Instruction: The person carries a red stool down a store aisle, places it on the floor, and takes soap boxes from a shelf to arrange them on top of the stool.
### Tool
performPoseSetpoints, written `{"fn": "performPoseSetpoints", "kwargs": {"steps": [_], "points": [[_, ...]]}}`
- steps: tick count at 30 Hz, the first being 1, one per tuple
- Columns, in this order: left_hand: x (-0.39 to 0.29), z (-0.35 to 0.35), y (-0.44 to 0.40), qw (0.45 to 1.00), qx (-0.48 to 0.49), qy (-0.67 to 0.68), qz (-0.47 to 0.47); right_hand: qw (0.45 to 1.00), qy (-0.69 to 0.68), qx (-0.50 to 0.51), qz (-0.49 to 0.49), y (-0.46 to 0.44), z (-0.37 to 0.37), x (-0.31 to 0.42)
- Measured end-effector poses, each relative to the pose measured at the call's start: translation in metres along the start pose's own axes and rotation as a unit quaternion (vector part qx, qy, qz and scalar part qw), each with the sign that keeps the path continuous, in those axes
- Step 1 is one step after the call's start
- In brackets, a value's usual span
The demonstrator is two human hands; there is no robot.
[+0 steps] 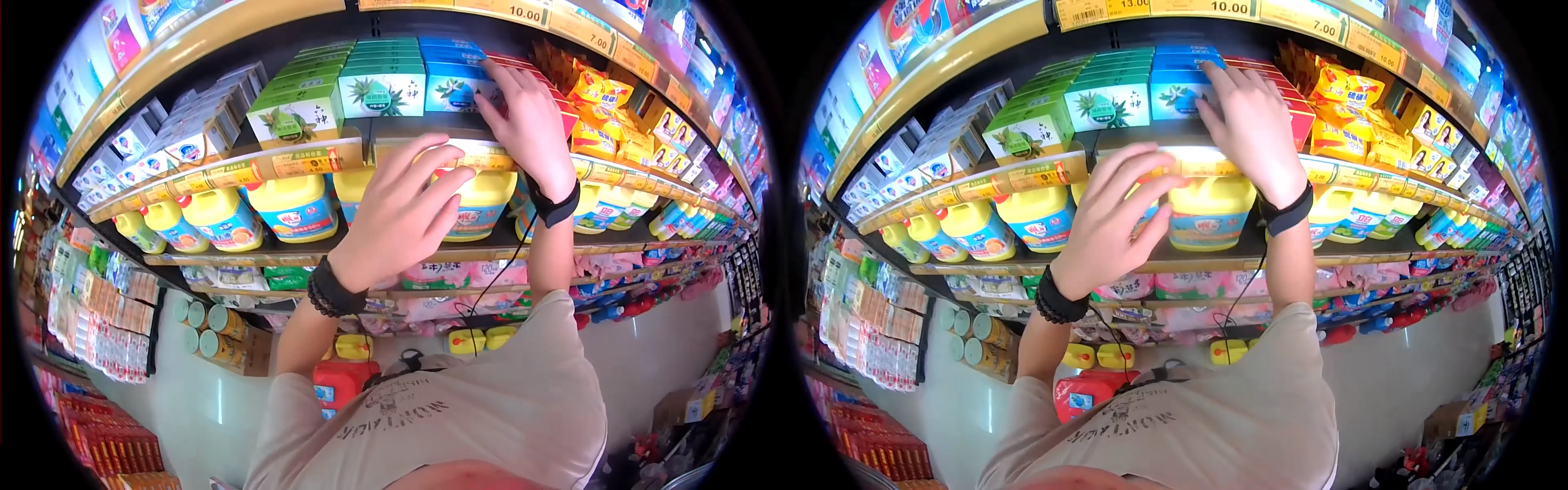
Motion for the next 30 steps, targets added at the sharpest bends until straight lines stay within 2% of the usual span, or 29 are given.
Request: {"fn": "performPoseSetpoints", "kwargs": {"steps": [6, 8, 11, 20, 23, 26, 28, 30], "points": [[0.001, -0.008, 0.014, 0.999, 0.03, 0.014, 0.019, 0.998, 0.05, 0.033, 0.02, 0.002, 0.0, -0.002], [-0.001, -0.011, 0.022, 0.998, 0.029, 0.038, 0.03, 0.998, 0.03, 0.048, -0.003, -0.001, 0.003, 0.001], [-0.002, -0.011, 0.028, 0.998, 0.035, 0.038, 0.042, 0.997, 0.069, 0.001, 0.041, -0.001, 0.002, 0.0], [-0.015, 0.006, 0.07, 0.995, 0.033, 0.024, 0.092, 0.992, 0.09, 0.04, 0.074, -0.004, -0.002, -0.006], [-0.028, 0.022, 0.098, 0.992, 0.017, 0.019, 0.122, 0.992, 0.07, 0.01, 0.108, -0.005, -0.008, -0.022], [-0.042, 0.029, 0.145, 0.972, 0.008, 0.062, 0.228, 0.994, -0.007, 0.006, 0.107, -0.015, -0.016, -0.059], [-0.045, 0.032, 0.195, 0.951, -0.001, 0.085, 0.298, 0.997, -0.064, 0.007, 0.037, -0.014, -0.022, -0.076], [-0.057, 0.033, 0.248, 0.921, 0.016, 0.088, 0.379, 0.991, -0.08, -0.051, 0.099, -0.013, -0.019, -0.071]]}}
Point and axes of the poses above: each hand's wrist, its own y-axis away from the middle knuckle, its own z-axis out of the back of the hand, x = y × z, the point moved 1 cm from there along -y, towards the middle knuckle, and after that the axes turned 8 degrees about -x, right-handed, at the moved point
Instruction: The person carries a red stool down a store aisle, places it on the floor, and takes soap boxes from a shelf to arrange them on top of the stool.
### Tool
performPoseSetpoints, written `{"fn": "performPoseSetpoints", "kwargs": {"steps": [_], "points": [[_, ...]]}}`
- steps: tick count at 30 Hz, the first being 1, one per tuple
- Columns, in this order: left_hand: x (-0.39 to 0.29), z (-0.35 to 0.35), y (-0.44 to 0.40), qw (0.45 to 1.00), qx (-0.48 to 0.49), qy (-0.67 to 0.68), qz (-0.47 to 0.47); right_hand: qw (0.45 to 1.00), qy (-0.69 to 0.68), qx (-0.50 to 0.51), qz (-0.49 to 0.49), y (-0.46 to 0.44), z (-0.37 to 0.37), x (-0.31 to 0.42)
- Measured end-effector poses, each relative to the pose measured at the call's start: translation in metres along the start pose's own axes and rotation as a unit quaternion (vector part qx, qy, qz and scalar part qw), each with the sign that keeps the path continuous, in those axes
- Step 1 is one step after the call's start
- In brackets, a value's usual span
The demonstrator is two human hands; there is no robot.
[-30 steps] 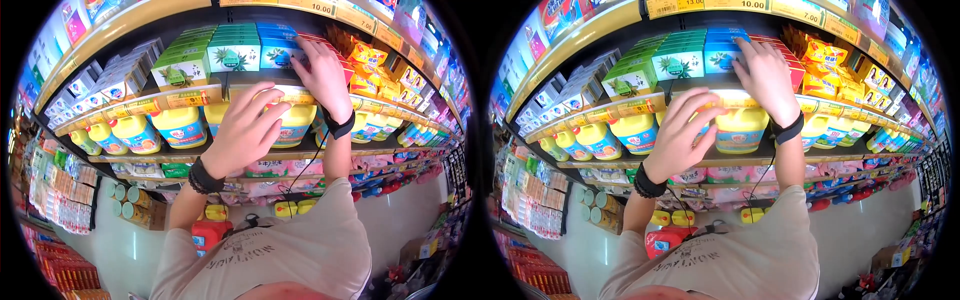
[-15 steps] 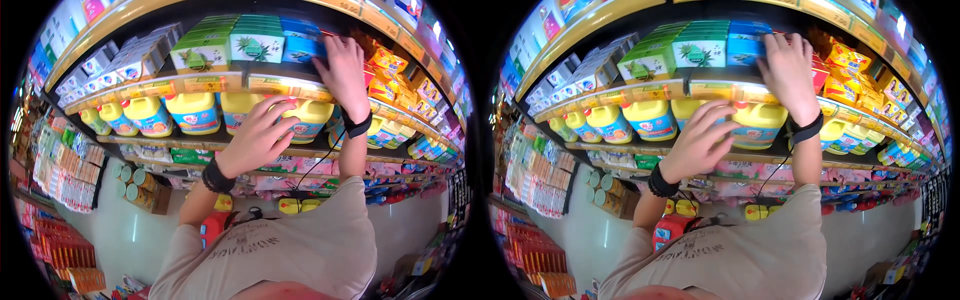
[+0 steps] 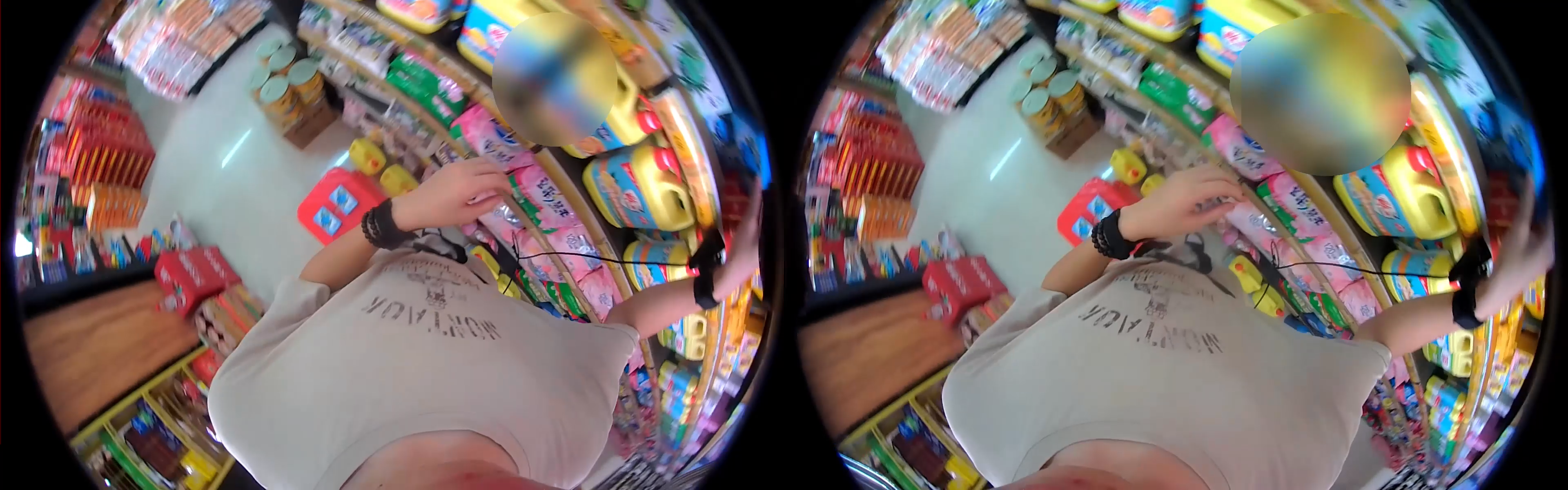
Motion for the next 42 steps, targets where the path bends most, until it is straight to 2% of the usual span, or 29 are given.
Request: {"fn": "performPoseSetpoints", "kwargs": {"steps": [1, 4, 5, 9, 12, 13, 15, 18, 21, 23, 24, 25, 26, 27, 28, 29, 30, 32, 33, 35, 37, 38, 40, 42], "points": [[-0.001, 0.01, 0.018, 0.998, 0.005, 0.01, 0.06, 0.999, -0.001, -0.029, 0.023, -0.001, 0.001, 0.008], [0.014, 0.022, 0.074, 0.99, -0.072, -0.017, 0.122, 0.991, 0.027, -0.123, 0.036, -0.017, 0.008, 0.066], [0.012, 0.031, 0.09, 0.978, -0.043, -0.011, 0.204, 0.987, 0.043, -0.144, 0.058, -0.018, 0.009, 0.069], [0.027, 0.039, 0.145, 0.966, -0.035, -0.078, 0.243, 0.964, 0.144, -0.207, 0.078, -0.012, 0.008, 0.039], [0.025, 0.045, 0.156, 0.968, -0.051, -0.088, 0.228, 0.925, 0.139, -0.317, 0.155, -0.022, 0.001, 0.04], [0.021, 0.044, 0.155, 0.97, -0.062, -0.087, 0.219, 0.922, 0.112, -0.337, 0.154, -0.021, 0.005, 0.045], [0.019, 0.037, 0.153, 0.974, -0.078, -0.089, 0.195, 0.919, 0.065, -0.373, 0.109, -0.013, 0.01, 0.065], [0.009, 0.035, 0.146, 0.972, -0.067, -0.099, 0.204, 0.921, -0.129, -0.367, -0.034, 0.015, 0.019, 0.124], [0.007, 0.036, 0.157, 0.974, -0.093, -0.092, 0.187, 0.865, -0.339, -0.331, -0.163, 0.037, 0.02, 0.187], [0.003, 0.042, 0.168, 0.968, -0.1, -0.088, 0.213, 0.834, -0.423, -0.276, -0.223, 0.051, 0.009, 0.219], [0.0, 0.046, 0.174, 0.965, -0.104, -0.085, 0.225, 0.836, -0.435, -0.227, -0.246, 0.058, 0.006, 0.232], [-0.002, 0.051, 0.18, 0.961, -0.11, -0.086, 0.239, 0.941, -0.248, -0.14, -0.183, 0.07, 0.002, 0.243], [-0.005, 0.057, 0.187, 0.957, -0.117, -0.086, 0.253, 0.9, -0.327, -0.071, -0.279, 0.079, -0.008, 0.257], [-0.008, 0.061, 0.194, 0.952, -0.125, -0.085, 0.267, 0.868, -0.429, -0.023, -0.248, 0.09, -0.024, 0.274], [-0.01, 0.065, 0.202, 0.946, -0.132, -0.075, 0.286, 0.818, -0.513, 0.041, -0.257, 0.097, -0.028, 0.308], [-0.012, 0.069, 0.21, 0.939, -0.14, -0.066, 0.306, 0.76, -0.592, 0.145, -0.225, 0.102, -0.036, 0.324], [-0.015, 0.074, 0.217, 0.932, -0.147, -0.058, 0.325, 0.722, -0.628, 0.222, -0.186, 0.102, -0.042, 0.347], [-0.029, 0.081, 0.224, 0.915, -0.202, -0.033, 0.348, 0.672, -0.625, 0.346, -0.196, 0.116, -0.053, 0.395], [-0.037, 0.081, 0.228, 0.903, -0.246, -0.018, 0.353, 0.626, -0.663, 0.372, -0.173, 0.13, -0.066, 0.416], [-0.049, 0.077, 0.238, 0.879, -0.317, -0.004, 0.356, 0.529, -0.667, 0.491, -0.184, 0.151, -0.079, 0.451], [-0.054, 0.07, 0.25, 0.858, -0.37, -0.013, 0.355, 0.467, -0.676, 0.533, -0.204, 0.187, -0.092, 0.483], [-0.055, 0.069, 0.257, 0.859, -0.361, -0.063, 0.358, 0.444, -0.675, 0.548, -0.216, 0.204, -0.098, 0.497], [-0.057, 0.066, 0.272, 0.852, -0.337, -0.161, 0.366, 0.419, -0.688, 0.557, -0.201, 0.226, -0.104, 0.518], [-0.06, 0.061, 0.282, 0.83, -0.364, -0.152, 0.394, 0.4, -0.689, 0.573, -0.191, 0.237, -0.108, 0.532]]}}
Point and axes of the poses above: each hand's wrist, its own y-axis away from the middle knuckle, its own z-axis out of the back of the hand, x = y × z, the point moved 1 cm from there along -y, towards the middle knuckle, and after that the axes turned 8 degrees about -x, right-handed, at the moved point
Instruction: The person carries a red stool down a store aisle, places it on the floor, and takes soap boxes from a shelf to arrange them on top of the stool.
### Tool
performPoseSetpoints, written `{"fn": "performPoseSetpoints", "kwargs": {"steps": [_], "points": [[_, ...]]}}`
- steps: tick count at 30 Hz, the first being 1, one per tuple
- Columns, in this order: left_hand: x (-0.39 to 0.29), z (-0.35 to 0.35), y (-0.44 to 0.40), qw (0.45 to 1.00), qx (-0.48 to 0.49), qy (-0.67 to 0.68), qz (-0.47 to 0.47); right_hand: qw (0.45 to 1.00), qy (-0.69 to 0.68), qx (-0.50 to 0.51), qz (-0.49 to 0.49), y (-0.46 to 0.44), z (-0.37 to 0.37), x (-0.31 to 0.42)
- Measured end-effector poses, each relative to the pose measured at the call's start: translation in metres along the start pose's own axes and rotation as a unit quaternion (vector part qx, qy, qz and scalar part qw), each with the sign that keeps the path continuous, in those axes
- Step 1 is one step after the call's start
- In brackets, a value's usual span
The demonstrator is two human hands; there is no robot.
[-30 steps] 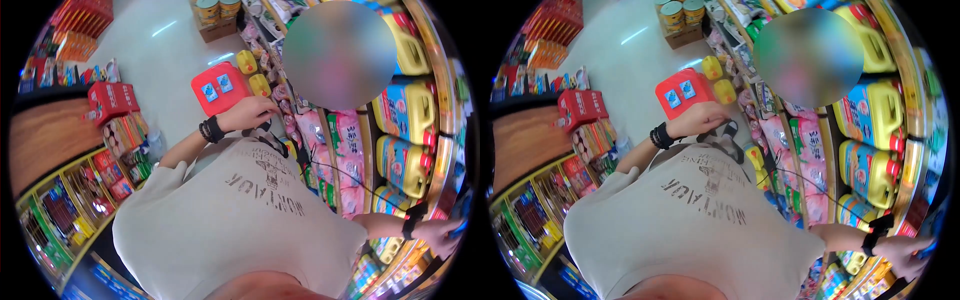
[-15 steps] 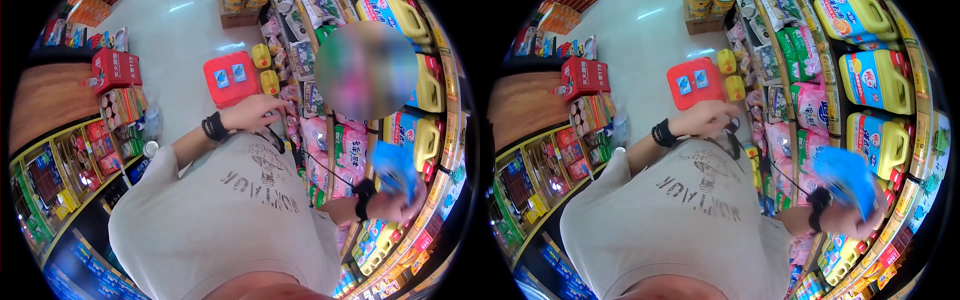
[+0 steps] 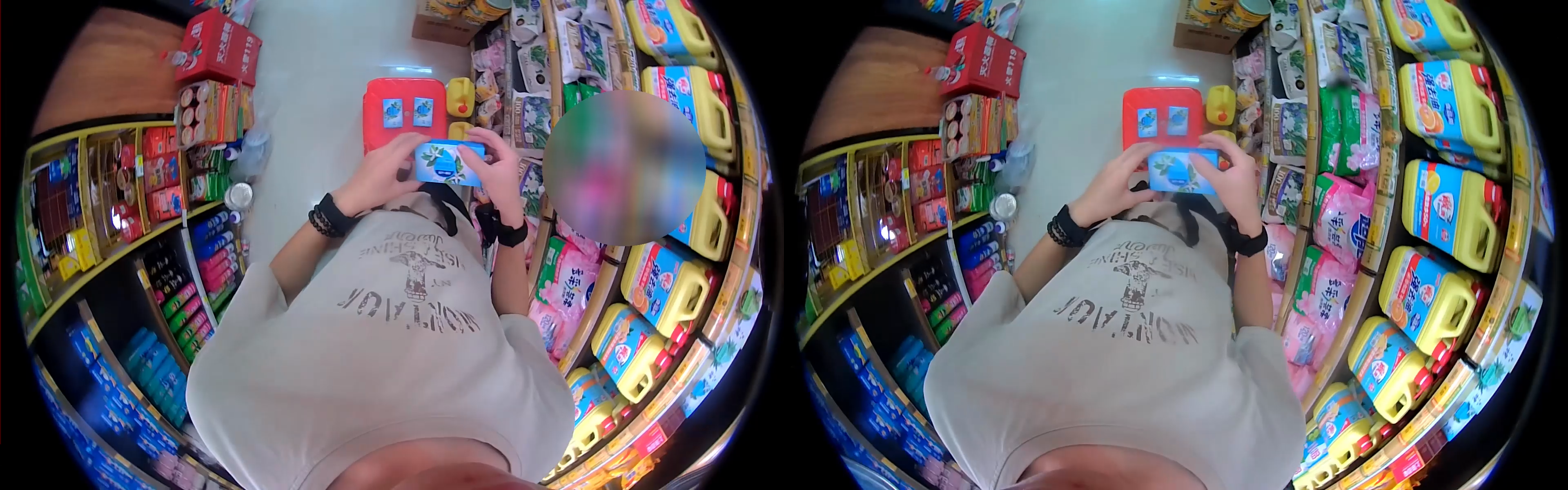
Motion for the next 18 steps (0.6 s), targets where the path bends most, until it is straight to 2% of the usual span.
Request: {"fn": "performPoseSetpoints", "kwargs": {"steps": [4, 8, 12, 16, 18], "points": [[0.001, 0.007, 0.006, 0.996, -0.016, -0.088, 0.014, 0.999, -0.044, 0.019, -0.001, -0.013, -0.012, -0.026], [0.005, 0.002, 0.0, 0.987, -0.03, -0.157, 0.019, 0.999, -0.011, 0.014, 0.037, -0.019, -0.013, -0.061], [0.022, -0.013, -0.005, 0.984, -0.01, -0.18, 0.012, 0.998, -0.039, 0.02, -0.053, -0.01, -0.002, -0.068], [0.025, -0.029, -0.012, 0.981, 0.023, -0.19, 0.03, 0.999, -0.022, 0.01, -0.027, 0.0, 0.013, -0.085], [0.025, -0.038, -0.013, 0.975, 0.03, -0.217, 0.025, 0.998, -0.029, 0.031, -0.049, 0.001, 0.019, -0.098]]}}
Point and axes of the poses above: each hand's wrist, its own y-axis away from the middle knuckle, its own z-axis out of the back of the hand, x = y × z, the point moved 1 cm from there along -y, towards the middle knuckle, and after that the axes turned 8 degrees about -x, right-handed, at the moved point
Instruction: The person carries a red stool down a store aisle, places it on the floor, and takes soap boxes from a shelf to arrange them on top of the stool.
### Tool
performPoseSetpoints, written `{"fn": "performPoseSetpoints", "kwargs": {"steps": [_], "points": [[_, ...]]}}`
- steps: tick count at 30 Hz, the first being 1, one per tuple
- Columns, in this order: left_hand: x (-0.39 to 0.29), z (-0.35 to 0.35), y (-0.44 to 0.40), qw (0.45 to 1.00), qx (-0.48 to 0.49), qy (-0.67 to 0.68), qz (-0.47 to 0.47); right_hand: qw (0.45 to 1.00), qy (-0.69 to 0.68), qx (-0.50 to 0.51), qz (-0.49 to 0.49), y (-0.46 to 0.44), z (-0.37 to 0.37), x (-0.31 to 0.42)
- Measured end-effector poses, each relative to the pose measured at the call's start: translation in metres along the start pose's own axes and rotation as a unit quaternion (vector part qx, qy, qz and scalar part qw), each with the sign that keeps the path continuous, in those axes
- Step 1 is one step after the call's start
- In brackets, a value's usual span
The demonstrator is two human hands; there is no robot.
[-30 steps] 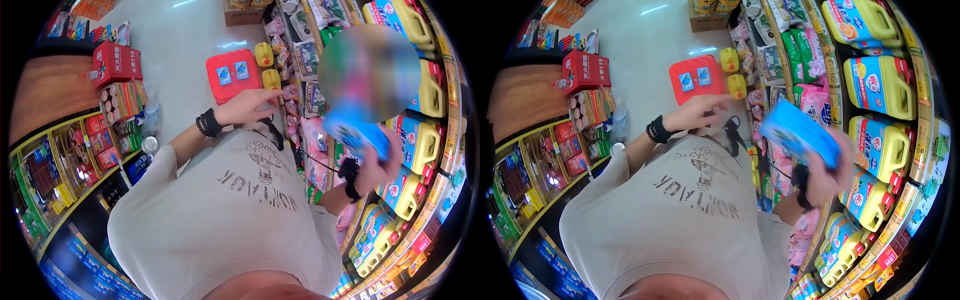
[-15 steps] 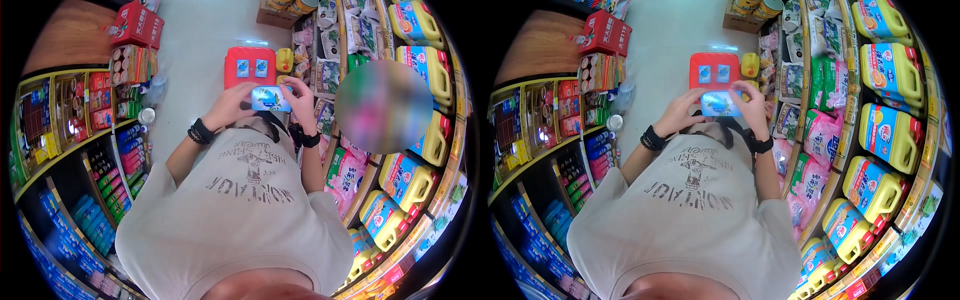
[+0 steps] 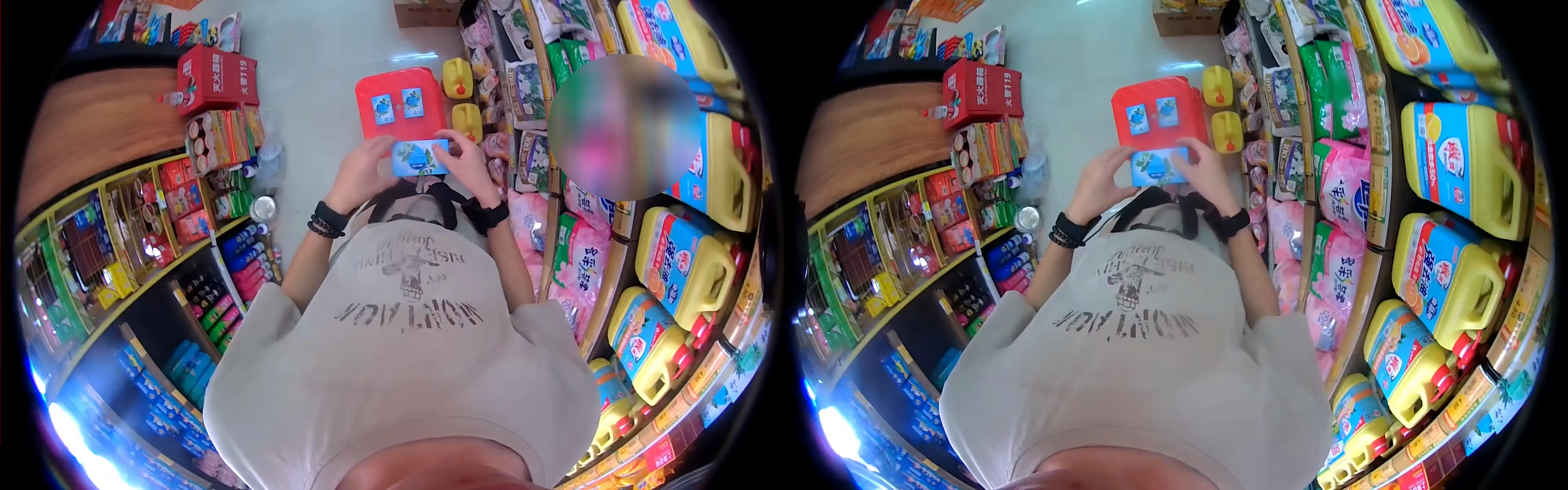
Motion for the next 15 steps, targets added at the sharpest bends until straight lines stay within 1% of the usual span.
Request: {"fn": "performPoseSetpoints", "kwargs": {"steps": [2, 3, 4, 7, 9, 12, 15], "points": [[-0.004, -0.008, 0.0, 1.0, 0.008, -0.012, 0.008, 0.999, 0.025, 0.027, -0.011, 0.002, 0.007, -0.009], [-0.006, -0.012, 0.001, 1.0, 0.013, -0.011, 0.017, 0.998, -0.026, 0.035, -0.05, 0.004, 0.007, -0.01], [-0.009, -0.015, 0.004, 0.999, 0.019, -0.01, 0.027, 0.999, -0.036, 0.033, -0.016, 0.003, 0.007, -0.019], [-0.02, -0.019, 0.007, 0.998, 0.013, -0.008, 0.062, 0.997, -0.041, 0.058, -0.001, 0.001, 0.011, -0.025], [-0.014, -0.023, 0.008, 0.997, 0.01, -0.001, 0.08, 0.996, -0.026, 0.085, 0.017, -0.001, 0.013, -0.03], [0.001, -0.032, 0.015, 0.995, 0.0, 0.001, 0.1, 0.985, -0.048, 0.166, 0.018, -0.005, 0.012, -0.034], [0.019, -0.038, 0.008, 0.994, -0.005, 0.003, 0.105, 0.979, 0.058, 0.19, 0.044, -0.014, 0.007, -0.036]]}}
Point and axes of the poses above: each hand's wrist, its own y-axis away from the middle knuckle, its own z-axis out of the back of the hand, x = y × z, the point moved 1 cm from there along -y, towards the middle knuckle, and after that the axes turned 8 degrees about -x, right-handed, at the moved point
